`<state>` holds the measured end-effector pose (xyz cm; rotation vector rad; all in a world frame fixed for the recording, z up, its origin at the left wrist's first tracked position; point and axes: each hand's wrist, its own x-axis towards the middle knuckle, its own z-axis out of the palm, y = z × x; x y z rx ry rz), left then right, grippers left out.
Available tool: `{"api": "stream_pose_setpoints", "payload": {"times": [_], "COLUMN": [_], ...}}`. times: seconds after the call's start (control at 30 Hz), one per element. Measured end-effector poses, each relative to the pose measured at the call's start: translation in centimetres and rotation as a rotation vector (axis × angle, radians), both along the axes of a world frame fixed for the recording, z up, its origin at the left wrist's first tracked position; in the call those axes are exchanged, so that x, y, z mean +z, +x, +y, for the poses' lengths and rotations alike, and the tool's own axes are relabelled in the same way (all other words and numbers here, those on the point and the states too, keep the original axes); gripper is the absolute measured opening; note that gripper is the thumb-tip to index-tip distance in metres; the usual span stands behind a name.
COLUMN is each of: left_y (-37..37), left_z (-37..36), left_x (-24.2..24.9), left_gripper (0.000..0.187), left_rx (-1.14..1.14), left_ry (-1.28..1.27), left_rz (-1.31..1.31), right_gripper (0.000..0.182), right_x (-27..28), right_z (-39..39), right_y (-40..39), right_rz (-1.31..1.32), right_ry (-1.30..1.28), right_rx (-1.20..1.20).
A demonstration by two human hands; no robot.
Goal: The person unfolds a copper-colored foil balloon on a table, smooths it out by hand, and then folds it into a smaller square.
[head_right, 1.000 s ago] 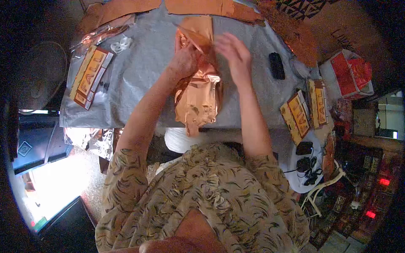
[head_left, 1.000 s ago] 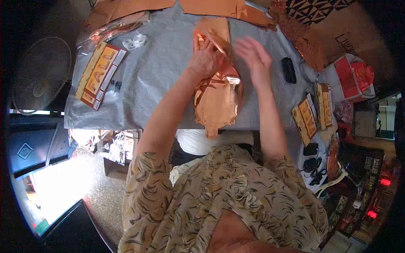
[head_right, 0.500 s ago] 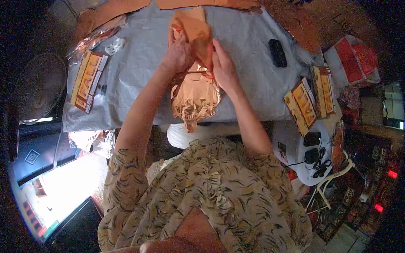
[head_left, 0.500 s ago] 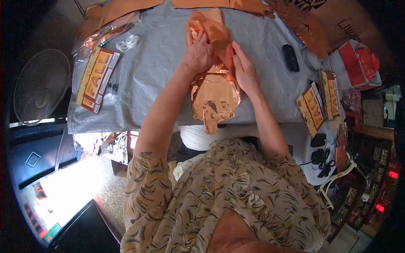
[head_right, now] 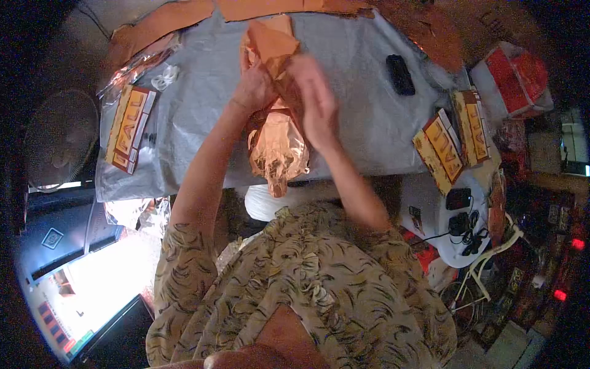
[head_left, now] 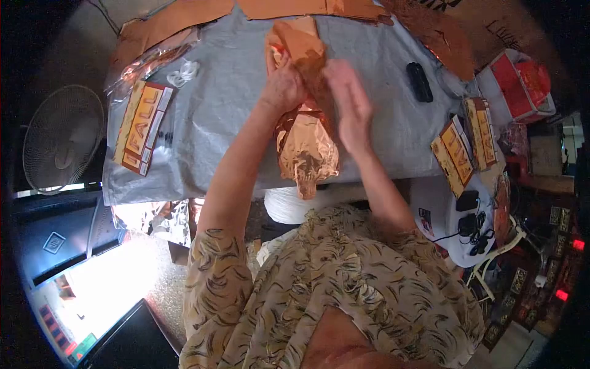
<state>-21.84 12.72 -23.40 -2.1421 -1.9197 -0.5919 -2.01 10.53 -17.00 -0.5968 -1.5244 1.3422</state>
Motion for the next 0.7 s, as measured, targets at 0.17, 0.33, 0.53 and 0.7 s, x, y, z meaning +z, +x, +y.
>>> {"api": "stream_pose_setpoints", "payload": {"times": [0.17, 0.33, 0.53, 0.7], "left_y": [-0.3, 0.1, 0.1, -0.3], "left_z": [0.5, -0.5, -0.7, 0.0], "left_x": [-1.2, 0.1, 0.8, -0.5], "left_gripper": [0.054, 0.056, 0.056, 0.058], "left_rx": [0.037, -0.099, -0.128, -0.100], "left_ry": [-0.042, 0.143, 0.136, 0.157], "left_rz": [0.105, -0.086, -0.126, -0.080], "right_gripper": [0.050, 0.053, 0.054, 0.054], "right_x": [-4.0, -4.2, -4.4, -3.7], "right_z": [5.5, 3.7, 2.4, 1.6], "right_y": [1.8, -0.2, -1.7, -1.8], "right_rz": [-0.885, -1.079, -1.018, -1.024], "right_ry": [0.588, 0.602, 0.634, 0.673], "right_rx": [-0.413, -0.349, -0.327, -0.335]}}
